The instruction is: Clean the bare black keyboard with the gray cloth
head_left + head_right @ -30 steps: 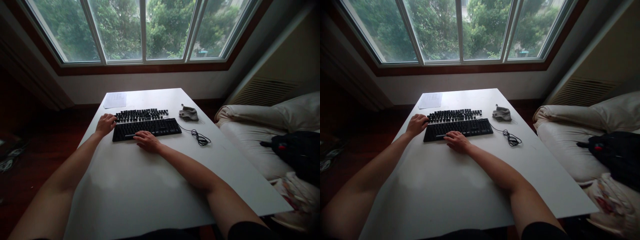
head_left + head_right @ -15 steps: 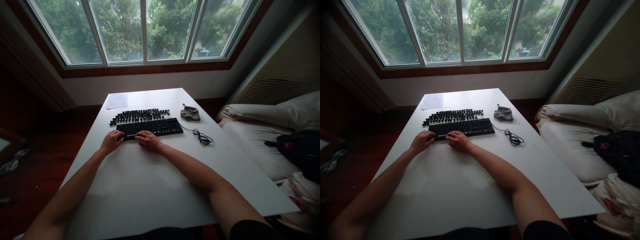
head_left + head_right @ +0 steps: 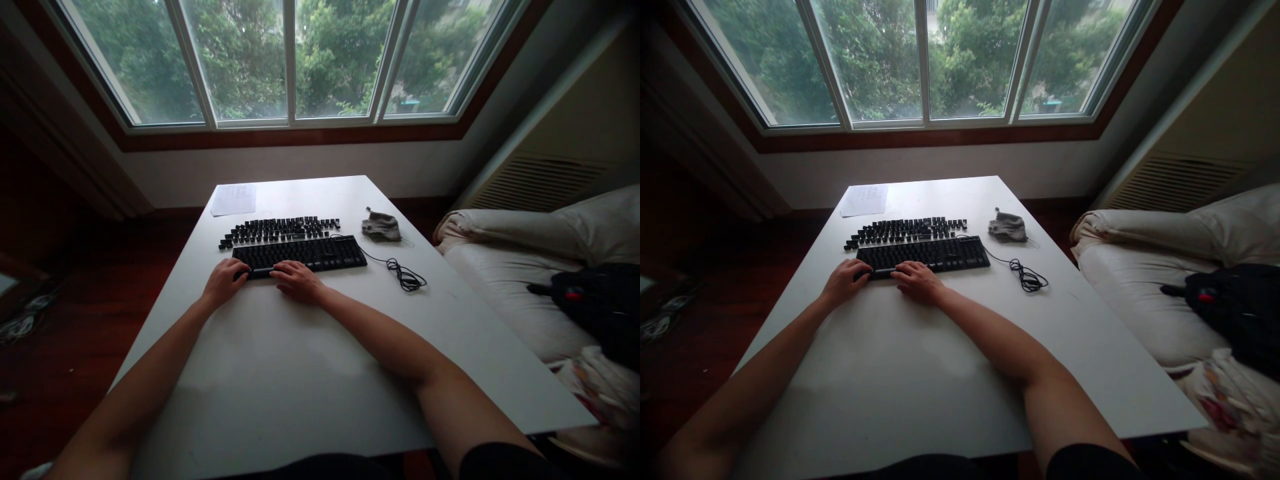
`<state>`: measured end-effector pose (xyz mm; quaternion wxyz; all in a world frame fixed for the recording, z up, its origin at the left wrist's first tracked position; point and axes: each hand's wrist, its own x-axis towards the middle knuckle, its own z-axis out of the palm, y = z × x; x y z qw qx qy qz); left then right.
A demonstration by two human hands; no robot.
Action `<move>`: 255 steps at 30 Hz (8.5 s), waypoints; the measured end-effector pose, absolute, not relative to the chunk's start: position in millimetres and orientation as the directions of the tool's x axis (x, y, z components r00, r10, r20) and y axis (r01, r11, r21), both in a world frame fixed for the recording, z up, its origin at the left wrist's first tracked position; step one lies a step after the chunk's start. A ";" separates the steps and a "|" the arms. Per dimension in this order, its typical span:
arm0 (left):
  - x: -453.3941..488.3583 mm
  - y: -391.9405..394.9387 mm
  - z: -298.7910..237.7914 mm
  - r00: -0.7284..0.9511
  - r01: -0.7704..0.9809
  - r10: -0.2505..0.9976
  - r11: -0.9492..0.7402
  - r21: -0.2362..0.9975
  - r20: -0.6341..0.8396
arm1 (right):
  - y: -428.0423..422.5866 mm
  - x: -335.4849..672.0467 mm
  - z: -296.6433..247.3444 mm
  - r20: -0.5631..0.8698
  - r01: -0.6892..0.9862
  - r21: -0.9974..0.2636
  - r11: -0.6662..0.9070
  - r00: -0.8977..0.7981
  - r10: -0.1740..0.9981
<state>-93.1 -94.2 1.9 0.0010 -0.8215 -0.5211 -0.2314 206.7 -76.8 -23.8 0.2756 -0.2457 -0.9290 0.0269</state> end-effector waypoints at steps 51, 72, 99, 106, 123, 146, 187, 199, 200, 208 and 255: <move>-137.8 -36.5 0.0 0.045 0.963 0.851 -0.176 0.204 0.524 | -78.7 208.9 -20.0 0.501 0.461 -0.149 0.875 -0.728 0.468; -140.8 -1.4 -5.0 0.058 0.990 0.888 -0.108 0.085 0.455 | -75.6 209.9 -24.2 0.492 0.454 -0.152 0.878 -0.736 0.466; -120.8 -79.6 20.8 0.463 0.805 0.833 -0.538 0.250 0.303 | -77.0 208.4 -25.2 0.468 0.464 -0.175 0.868 -0.736 0.488; -118.7 -78.5 22.7 0.480 0.805 0.825 -0.549 0.224 0.297 | -76.8 208.2 -25.5 0.466 0.464 -0.189 0.866 -0.733 0.495; -125.1 -77.5 18.9 0.501 0.799 0.820 -0.561 0.217 0.278 | -77.6 208.6 -24.1 0.464 0.461 -0.200 0.864 -0.732 0.498; -105.6 -87.7 28.0 0.550 0.813 0.787 -0.581 0.038 0.279 | -76.7 209.0 -25.1 0.467 0.468 -0.183 0.865 -0.732 0.495; -74.8 -113.4 -14.6 0.318 0.948 0.916 -0.313 -0.059 0.245 | -80.3 207.8 -22.6 0.490 0.461 -0.167 0.872 -0.728 0.479; -84.6 -98.2 -11.1 0.255 0.930 0.860 -0.343 0.130 0.443 | -81.9 209.2 -21.0 0.479 0.470 -0.168 0.867 -0.729 0.488; -89.6 -90.7 -7.1 0.210 0.930 0.850 -0.327 0.171 0.484 | -81.5 209.4 -21.2 0.479 0.470 -0.171 0.866 -0.729 0.490; -141.7 -29.6 8.1 -0.028 0.959 0.861 -0.120 0.256 0.507 | -80.2 210.0 -20.1 0.481 0.456 -0.189 0.870 -0.729 0.487; -138.9 -101.3 9.3 0.303 0.832 0.909 -0.399 0.386 0.287 | -79.8 205.8 -22.2 0.460 0.470 -0.210 0.857 -0.726 0.511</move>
